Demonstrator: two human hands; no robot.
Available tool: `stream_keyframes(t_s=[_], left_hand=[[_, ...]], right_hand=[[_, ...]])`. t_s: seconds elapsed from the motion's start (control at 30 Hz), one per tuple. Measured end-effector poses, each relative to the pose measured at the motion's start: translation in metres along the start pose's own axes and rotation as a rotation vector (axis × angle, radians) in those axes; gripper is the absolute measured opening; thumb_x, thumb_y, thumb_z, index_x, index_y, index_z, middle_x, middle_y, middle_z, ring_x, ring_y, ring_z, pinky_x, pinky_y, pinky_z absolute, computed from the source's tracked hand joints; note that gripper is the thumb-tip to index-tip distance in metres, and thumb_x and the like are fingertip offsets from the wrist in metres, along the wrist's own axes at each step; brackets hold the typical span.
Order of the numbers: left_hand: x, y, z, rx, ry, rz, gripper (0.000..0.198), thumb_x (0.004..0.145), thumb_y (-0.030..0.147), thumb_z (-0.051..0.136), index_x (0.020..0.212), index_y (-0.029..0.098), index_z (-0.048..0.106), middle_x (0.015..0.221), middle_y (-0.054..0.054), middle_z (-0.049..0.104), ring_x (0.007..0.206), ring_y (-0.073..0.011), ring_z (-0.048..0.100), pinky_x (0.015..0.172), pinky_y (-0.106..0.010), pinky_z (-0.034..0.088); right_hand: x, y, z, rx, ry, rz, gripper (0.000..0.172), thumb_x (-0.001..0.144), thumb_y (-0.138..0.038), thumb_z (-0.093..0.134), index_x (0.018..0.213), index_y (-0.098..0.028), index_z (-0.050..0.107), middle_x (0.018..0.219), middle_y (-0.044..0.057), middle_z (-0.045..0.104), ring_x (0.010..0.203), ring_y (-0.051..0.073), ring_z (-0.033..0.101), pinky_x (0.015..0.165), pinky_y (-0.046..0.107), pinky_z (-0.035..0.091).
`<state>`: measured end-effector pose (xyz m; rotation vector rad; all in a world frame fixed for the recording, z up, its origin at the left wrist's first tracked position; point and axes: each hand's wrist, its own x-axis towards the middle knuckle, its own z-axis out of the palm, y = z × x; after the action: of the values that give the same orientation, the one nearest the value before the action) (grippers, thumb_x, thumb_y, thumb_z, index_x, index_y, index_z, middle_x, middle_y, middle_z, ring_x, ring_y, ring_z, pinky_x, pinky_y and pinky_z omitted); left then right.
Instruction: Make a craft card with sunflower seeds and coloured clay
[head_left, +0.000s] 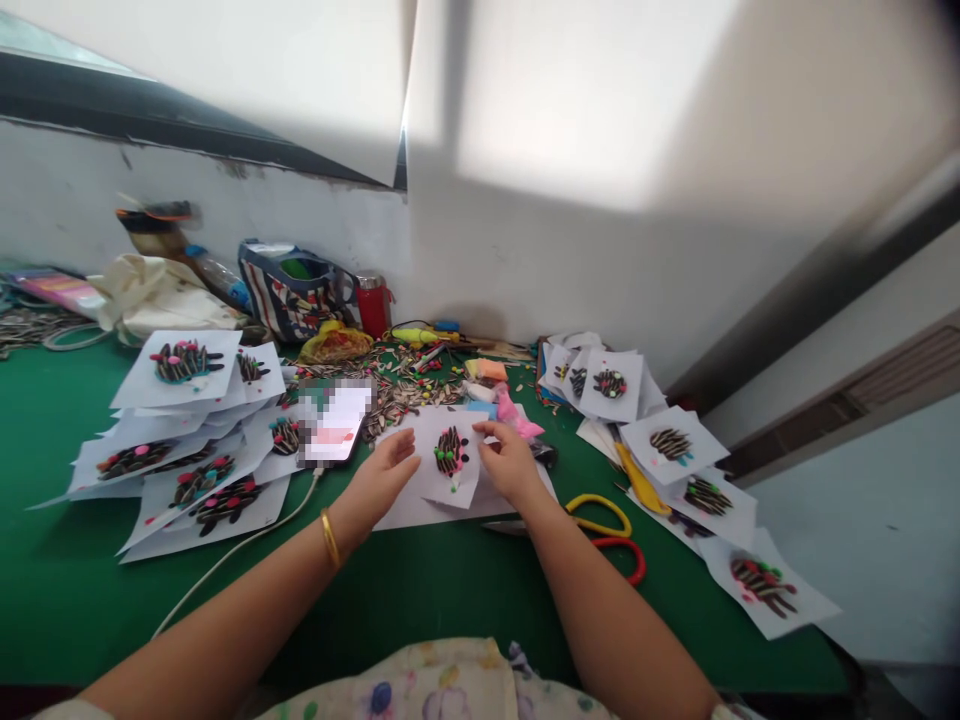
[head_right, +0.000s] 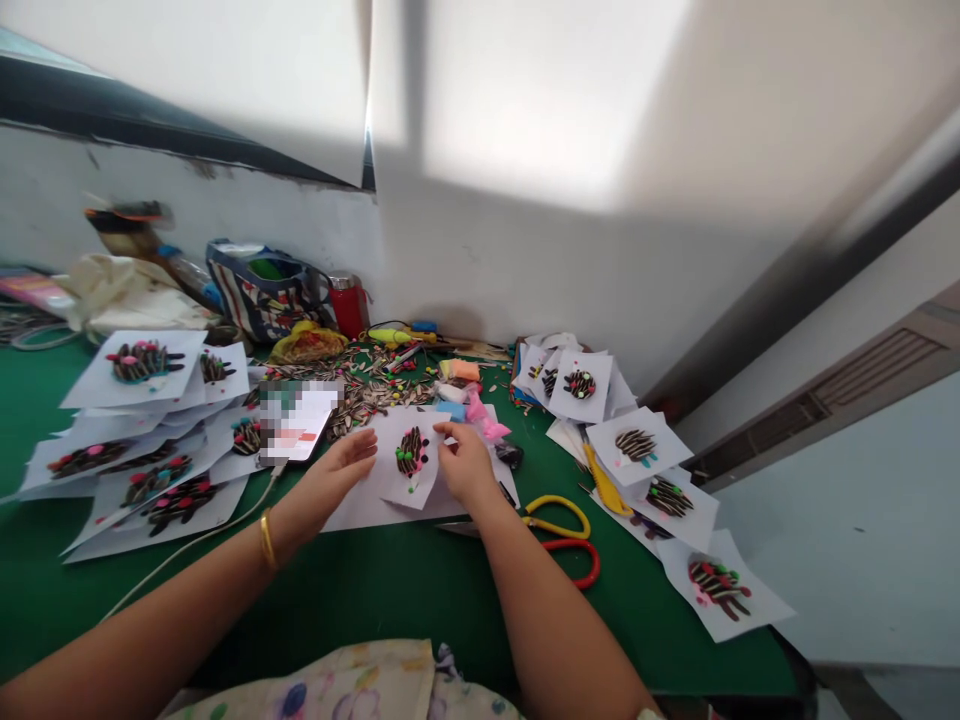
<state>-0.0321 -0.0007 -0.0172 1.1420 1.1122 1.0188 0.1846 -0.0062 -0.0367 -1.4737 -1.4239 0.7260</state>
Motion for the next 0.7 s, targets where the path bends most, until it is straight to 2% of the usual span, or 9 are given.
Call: stream_keyframes(t_s=[0.07,0.17,0.3,0.4,0.47,0.53,0.6,0.7], left_hand=[[0.004,0.008,0.006,-0.061,0.016,-0.068,0.046,0.069,0.013,0.072,0.114,0.019,0.062,0.137,-0.016,0.053,0.128,-0.0297,0.049,0.11,-0.043,0.033],[0.01,0.015,0.011,-0.04,0.033,-0.133,0.042,0.073,0.016,0.07,0.114,0.02,0.063,0.138,-0.016,0.052,0.128,-0.0307,0.047,0.105,-0.045,0.037],[0.021,0.016,0.011,0.0,0.079,-0.101,0.038,0.073,0.015,0.07,0.111,0.019,0.064,0.133,-0.014,0.056,0.124,-0.0286,0.051,0.103,-0.041,0.04],[0.03,0.012,0.011,-0.117,0.108,-0.107,0.039,0.071,0.009,0.07,0.109,0.016,0.065,0.124,-0.014,0.062,0.114,-0.024,0.058,0.097,-0.034,0.045],[0.033,0.011,0.013,-0.233,0.101,-0.159,0.041,0.072,0.009,0.069,0.113,0.016,0.062,0.116,-0.013,0.065,0.101,-0.0208,0.065,0.087,-0.031,0.05],[0.035,0.012,0.015,-0.316,0.044,-0.232,0.041,0.076,0.01,0.067,0.115,0.016,0.06,0.105,-0.012,0.07,0.086,-0.0201,0.069,0.076,-0.031,0.055],[0.034,0.014,0.017,-0.386,-0.066,-0.308,0.036,0.079,0.012,0.064,0.115,0.014,0.061,0.094,-0.012,0.072,0.076,-0.0225,0.071,0.068,-0.033,0.057],[0.032,0.017,0.022,-0.461,-0.187,-0.42,0.029,0.083,0.016,0.059,0.111,0.009,0.063,0.087,-0.015,0.074,0.072,-0.0277,0.072,0.066,-0.04,0.06]], right_hand=[[0.0,0.003,0.0,-0.07,0.001,-0.055,0.036,0.077,-0.019,0.048,0.109,-0.019,0.065,0.113,0.007,0.065,0.088,0.018,0.062,0.081,0.032,0.051],[-0.001,0.006,0.002,-0.161,-0.049,-0.105,0.042,0.076,-0.015,0.048,0.116,-0.019,0.062,0.117,0.008,0.063,0.096,0.018,0.061,0.085,0.033,0.05],[-0.004,0.004,0.005,-0.189,-0.073,-0.15,0.047,0.074,-0.01,0.046,0.118,-0.021,0.06,0.118,0.006,0.061,0.104,0.018,0.058,0.088,0.032,0.049],[-0.004,0.001,0.006,-0.106,-0.021,-0.148,0.045,0.074,-0.01,0.044,0.114,-0.02,0.061,0.116,0.007,0.061,0.096,0.017,0.06,0.081,0.03,0.05],[-0.003,-0.001,0.005,-0.033,0.011,-0.118,0.042,0.074,-0.013,0.045,0.112,-0.019,0.061,0.113,0.007,0.062,0.086,0.016,0.061,0.075,0.029,0.051],[-0.002,-0.003,0.004,0.035,0.022,-0.05,0.041,0.075,-0.016,0.046,0.114,-0.019,0.06,0.108,0.006,0.064,0.075,0.015,0.06,0.068,0.027,0.051],[0.0,-0.002,0.003,0.108,0.02,0.034,0.044,0.076,-0.02,0.048,0.118,-0.02,0.057,0.103,0.006,0.065,0.065,0.013,0.058,0.061,0.026,0.049],[0.003,0.002,0.005,0.25,0.04,0.073,0.056,0.073,-0.022,0.051,0.129,-0.021,0.047,0.11,0.006,0.062,0.062,0.011,0.058,0.057,0.024,0.048]])
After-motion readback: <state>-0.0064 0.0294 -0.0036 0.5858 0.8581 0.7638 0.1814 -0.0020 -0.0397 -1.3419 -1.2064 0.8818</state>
